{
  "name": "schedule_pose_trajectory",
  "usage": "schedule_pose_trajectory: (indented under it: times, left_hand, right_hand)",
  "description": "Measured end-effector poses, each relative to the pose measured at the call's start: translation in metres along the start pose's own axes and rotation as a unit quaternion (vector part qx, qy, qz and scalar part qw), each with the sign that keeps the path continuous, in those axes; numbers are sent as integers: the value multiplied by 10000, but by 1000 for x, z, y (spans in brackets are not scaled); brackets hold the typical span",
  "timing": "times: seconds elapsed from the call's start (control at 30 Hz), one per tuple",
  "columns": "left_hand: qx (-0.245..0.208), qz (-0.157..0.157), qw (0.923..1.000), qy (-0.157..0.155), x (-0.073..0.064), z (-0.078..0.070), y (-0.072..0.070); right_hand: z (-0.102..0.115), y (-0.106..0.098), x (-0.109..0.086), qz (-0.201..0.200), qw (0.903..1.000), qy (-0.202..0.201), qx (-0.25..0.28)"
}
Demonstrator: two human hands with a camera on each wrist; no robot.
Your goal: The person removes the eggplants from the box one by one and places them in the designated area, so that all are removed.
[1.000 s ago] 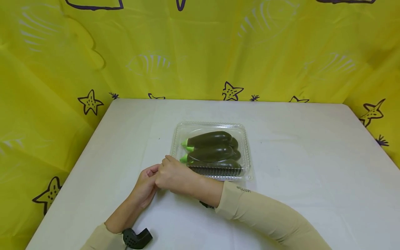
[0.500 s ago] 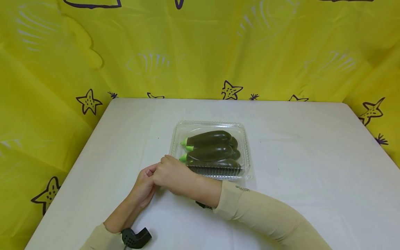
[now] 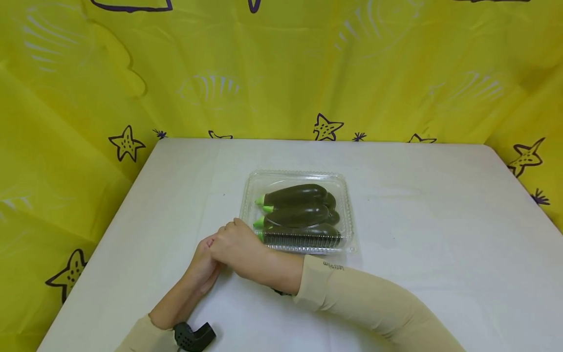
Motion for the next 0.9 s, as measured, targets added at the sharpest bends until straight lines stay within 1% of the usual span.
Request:
schedule_pose_trajectory:
  times: [0.07, 0.13, 0.2, 0.27, 0.33, 0.4, 0.5, 0.6, 0.7, 0.77, 0.83, 0.9]
  left_hand:
    - [-4, -70, 10000, -18, 0, 1, -1]
    - [-44, -59, 10000, 9, 0, 1, 0]
    - [-91, 55, 9999, 81, 0, 0, 2]
    - [-134, 181, 9996, 161, -1, 0, 3]
    - [-136, 247, 9993, 240, -1, -1, 4]
    - [-106, 242, 9993, 270, 0, -1, 3]
    - [-21, 133, 9997, 219, 0, -1, 1]
    - [42, 101, 9999, 123, 0, 0, 1]
    - [63, 118, 9999, 62, 0, 0, 1]
    - [40, 127, 9999, 41, 0, 1, 1]
    - [-6, 144, 9999, 48, 0, 1, 1]
    - [-62, 173, 9998, 58, 0, 0, 2]
  right_hand:
    - [2, -2, 0, -247, 9995, -3, -181]
    - [3, -3, -1, -464, 9983, -1, -346]
    - [5, -5, -1, -659, 9969, 3, -438]
    - [5, -6, -2, -773, 9958, -17, -490]
    - [4, -7, -2, -812, 9956, -52, -462]
    - [3, -7, -2, -800, 9958, -114, -431]
    - [3, -6, -2, -716, 9962, -306, -382]
    - [4, -6, -4, -775, 9944, -557, -463]
    - [3, -10, -6, -1105, 9896, -693, -605]
    - [0, -14, -9, -1428, 9854, -661, -654]
    - [-7, -21, -11, -1776, 9804, -543, -654]
    - [-19, -28, -14, -1999, 9774, -321, -608]
Point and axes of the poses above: each hand's wrist, its own x-axis towards the middle knuckle, its own y-axis out of the palm, z = x × y, the point moved 9 cm from there along x, towards the middle knuckle, and after that the axes turned 10 degrees about -x, right-handed, at the moved point
